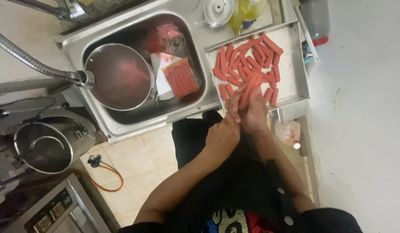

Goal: Cutting red sausages into smaller segments using a knife and arranging them on a metal tray at a sink station.

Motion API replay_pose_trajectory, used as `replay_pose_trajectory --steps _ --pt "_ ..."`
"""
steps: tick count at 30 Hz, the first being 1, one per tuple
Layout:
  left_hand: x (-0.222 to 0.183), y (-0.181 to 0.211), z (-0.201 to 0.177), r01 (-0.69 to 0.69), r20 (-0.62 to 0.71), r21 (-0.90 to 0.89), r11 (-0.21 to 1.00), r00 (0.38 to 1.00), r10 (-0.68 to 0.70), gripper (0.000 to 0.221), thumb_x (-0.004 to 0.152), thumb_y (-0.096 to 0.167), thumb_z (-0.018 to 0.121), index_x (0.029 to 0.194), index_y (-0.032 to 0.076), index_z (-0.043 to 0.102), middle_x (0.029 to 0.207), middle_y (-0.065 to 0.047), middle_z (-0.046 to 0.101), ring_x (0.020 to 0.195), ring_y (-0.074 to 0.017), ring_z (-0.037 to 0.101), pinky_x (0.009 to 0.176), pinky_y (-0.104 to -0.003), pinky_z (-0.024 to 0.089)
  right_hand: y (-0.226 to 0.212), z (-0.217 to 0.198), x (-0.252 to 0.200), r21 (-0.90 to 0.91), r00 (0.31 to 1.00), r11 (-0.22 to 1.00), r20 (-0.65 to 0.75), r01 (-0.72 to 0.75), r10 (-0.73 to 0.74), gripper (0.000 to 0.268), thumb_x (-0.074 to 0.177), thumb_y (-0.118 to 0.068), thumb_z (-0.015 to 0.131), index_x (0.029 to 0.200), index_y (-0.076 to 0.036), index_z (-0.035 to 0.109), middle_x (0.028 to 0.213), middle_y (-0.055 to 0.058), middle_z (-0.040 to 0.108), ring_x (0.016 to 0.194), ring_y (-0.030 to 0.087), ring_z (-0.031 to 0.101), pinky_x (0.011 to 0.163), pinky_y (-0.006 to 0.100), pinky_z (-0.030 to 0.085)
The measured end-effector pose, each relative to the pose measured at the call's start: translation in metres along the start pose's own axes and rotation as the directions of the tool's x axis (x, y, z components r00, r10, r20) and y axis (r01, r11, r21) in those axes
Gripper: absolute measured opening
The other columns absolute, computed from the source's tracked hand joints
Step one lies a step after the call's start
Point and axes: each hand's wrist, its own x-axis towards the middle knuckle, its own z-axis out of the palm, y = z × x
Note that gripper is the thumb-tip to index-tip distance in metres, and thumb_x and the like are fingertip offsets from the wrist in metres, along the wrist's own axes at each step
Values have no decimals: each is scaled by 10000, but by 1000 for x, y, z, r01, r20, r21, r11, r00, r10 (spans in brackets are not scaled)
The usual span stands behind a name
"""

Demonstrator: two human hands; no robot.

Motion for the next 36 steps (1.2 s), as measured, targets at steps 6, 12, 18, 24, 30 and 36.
replay_pose_trajectory --steps 6,12,18,24,30,36 --pt "6 1 -33 -36 -128 -50 998 991 29 238 984 81 496 1039 -120 611 587 -96 624 461 -278 698 431 -410 557 3 -13 3 58 998 997 40 -44 42 551 1087 -579 260 1216 -95 490 693 164 585 363 223 578 363 249 478" --pt "-1 -10 2 66 -82 -116 991 994 -76 258 1079 238 446 928 70 572 534 25 566 398 -176 647 385 -267 514 -14 -11 9 189 976 966 161 -178 148 885 980 -765 243 1463 -53 454 1101 256 702 1009 385 722 854 459 581" --pt "-2 -14 6 56 -93 -43 998 994 -60 179 1007 195 508 909 63 578 520 22 564 411 -214 663 387 -329 532 -12 8 12 145 975 966 -32 -214 221 644 1042 -667 338 1355 -138 529 877 133 719 677 315 747 559 315 551" --pt "-5 -20 22 44 -110 0 999 993 -44 180 994 236 530 935 71 576 532 17 561 447 -238 686 429 -361 556 -15 13 10 117 973 977 -124 -180 194 558 1057 -623 369 1298 -156 557 920 104 755 680 284 747 826 332 609" --pt "2 -39 14 179 151 -568 803 982 -112 364 1106 292 387 934 24 563 570 -129 624 545 -362 712 476 -411 523 -14 -7 17 369 906 868 -130 -332 402 624 1050 -619 399 1374 -116 576 1018 124 738 879 323 732 850 382 615" --pt "-29 -74 -22 405 368 -714 571 911 -185 407 1091 357 418 984 23 625 614 -130 640 565 -282 683 527 -401 520 -22 -43 11 335 850 862 -242 -380 468 505 1072 -492 473 1341 -88 612 1000 107 703 890 266 666 795 349 537"
